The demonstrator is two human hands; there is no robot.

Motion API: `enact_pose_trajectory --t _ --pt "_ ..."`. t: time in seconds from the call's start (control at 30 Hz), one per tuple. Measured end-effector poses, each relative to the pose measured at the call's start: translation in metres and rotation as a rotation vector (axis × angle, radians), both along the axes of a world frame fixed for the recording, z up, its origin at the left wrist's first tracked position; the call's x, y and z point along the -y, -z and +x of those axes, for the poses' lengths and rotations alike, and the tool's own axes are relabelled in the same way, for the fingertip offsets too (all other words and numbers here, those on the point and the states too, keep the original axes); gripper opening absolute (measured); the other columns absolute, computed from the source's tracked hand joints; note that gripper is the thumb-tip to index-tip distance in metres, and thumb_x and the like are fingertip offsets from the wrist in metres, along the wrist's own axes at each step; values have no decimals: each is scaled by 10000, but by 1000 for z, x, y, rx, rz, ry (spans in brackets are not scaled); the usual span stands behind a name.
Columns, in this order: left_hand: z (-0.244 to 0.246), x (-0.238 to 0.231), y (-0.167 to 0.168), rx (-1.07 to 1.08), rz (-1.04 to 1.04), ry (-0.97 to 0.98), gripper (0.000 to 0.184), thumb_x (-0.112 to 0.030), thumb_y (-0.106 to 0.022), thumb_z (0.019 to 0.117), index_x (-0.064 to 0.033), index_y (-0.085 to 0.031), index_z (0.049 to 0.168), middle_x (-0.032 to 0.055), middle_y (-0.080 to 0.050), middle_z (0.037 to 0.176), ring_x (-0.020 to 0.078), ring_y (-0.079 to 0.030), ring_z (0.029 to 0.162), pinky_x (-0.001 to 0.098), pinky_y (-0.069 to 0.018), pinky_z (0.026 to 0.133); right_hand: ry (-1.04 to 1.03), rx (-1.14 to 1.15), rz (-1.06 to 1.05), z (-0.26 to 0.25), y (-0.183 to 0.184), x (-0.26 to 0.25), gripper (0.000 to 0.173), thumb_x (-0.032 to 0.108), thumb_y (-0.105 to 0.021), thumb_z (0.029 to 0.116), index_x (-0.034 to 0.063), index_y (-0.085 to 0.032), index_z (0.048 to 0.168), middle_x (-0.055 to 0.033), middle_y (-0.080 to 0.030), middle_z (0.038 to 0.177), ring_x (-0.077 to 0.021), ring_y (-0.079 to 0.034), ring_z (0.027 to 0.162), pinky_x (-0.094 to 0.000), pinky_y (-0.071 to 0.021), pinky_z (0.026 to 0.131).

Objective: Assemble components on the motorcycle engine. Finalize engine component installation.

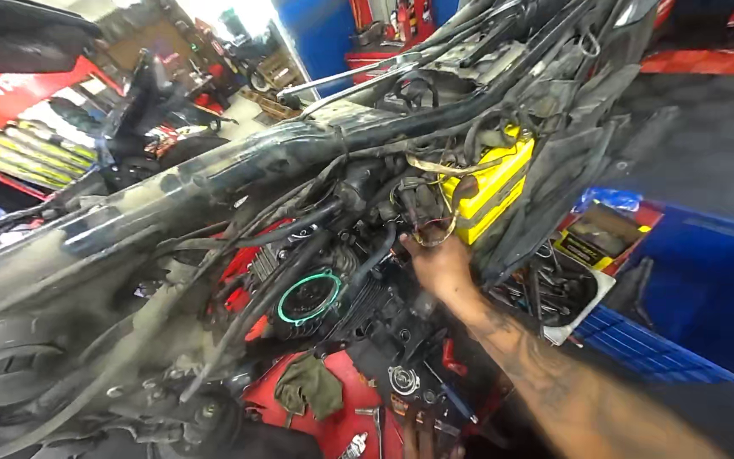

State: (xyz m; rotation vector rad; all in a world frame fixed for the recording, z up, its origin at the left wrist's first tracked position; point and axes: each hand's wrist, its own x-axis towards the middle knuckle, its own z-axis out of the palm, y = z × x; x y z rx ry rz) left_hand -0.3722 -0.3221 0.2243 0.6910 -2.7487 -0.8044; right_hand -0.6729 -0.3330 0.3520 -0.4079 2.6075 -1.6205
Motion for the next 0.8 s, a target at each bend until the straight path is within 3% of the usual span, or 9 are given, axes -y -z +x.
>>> enact_pose_trajectory --t 0.17,0.57,0.7,0.8 --pt "-3 12 -6 10 -31 21 561 -403 -714 949 -28 -637 1359 213 -503 1504 230 -722 1008 383 -629 811 14 23 -42 1 0 6 321 432 -650 995 119 -723 990 -98 -716 887 -285 -700 875 -566 -544 772" --pt "-17 12 -18 -43 -24 67 549 -398 -731 941 -38 -650 1347 222 -495 1506 221 -720 1000 381 -631 791 4 24 -17 -4 0 6 342 473 -675 966 137 -734 939 -74 -716 861 -267 -697 861 -552 -546 767" --pt "-19 12 -19 -32 -22 62 547 -395 -725 945 -45 -641 1357 216 -481 1523 222 -714 1011 386 -626 791 17 21 -30 -6 2 8 368 490 -711 933 130 -715 857 -67 -695 803 -255 -687 812 -535 -540 734" --pt "-26 13 -25 -60 -63 61 476 -373 -723 946 -57 -685 1300 195 -535 1483 229 -713 1039 384 -625 810 40 3 -20 -6 1 9 405 515 -729 914 121 -706 823 -70 -686 779 -256 -684 797 -530 -542 734"
